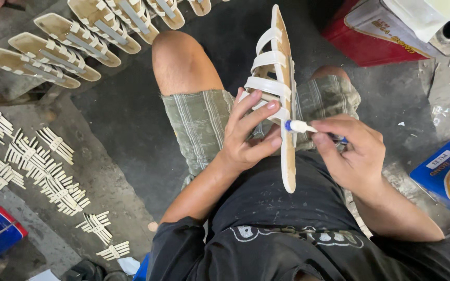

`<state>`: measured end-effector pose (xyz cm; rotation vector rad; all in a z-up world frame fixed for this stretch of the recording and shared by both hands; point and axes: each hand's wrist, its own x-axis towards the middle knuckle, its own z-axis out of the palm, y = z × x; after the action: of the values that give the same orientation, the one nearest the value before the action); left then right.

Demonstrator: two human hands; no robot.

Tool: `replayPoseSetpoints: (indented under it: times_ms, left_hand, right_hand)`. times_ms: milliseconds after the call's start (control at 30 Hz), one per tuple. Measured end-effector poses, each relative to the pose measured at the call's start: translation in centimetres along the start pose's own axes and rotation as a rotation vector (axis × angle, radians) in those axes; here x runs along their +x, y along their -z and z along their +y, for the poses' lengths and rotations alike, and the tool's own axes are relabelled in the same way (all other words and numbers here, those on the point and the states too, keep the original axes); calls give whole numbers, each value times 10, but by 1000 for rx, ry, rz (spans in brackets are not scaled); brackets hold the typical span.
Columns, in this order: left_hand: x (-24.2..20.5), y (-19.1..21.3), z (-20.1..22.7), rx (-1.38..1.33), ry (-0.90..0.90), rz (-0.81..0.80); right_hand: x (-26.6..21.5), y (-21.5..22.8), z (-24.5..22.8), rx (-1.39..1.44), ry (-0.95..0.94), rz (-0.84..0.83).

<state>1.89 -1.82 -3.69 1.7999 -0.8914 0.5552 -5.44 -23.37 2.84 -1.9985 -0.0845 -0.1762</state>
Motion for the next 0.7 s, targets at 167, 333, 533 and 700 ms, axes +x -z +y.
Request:
replayPoseSetpoints:
  times_ms: [167,333,533,700]
  left_hand:
    - [2,1,2,38,24,14]
    - [5,5,3,51,107,-1]
    - [10,7,5,45,189,-16]
    - [14,6,10,-13,287,-11]
  right_hand:
    - [-4,-4,-4,65,26,-6]
    - [-7,-6,-9,140,35,-20]
    - [-12,-5,-13,187,35,-34]
    - [-13,-6,-6,196,35,-39]
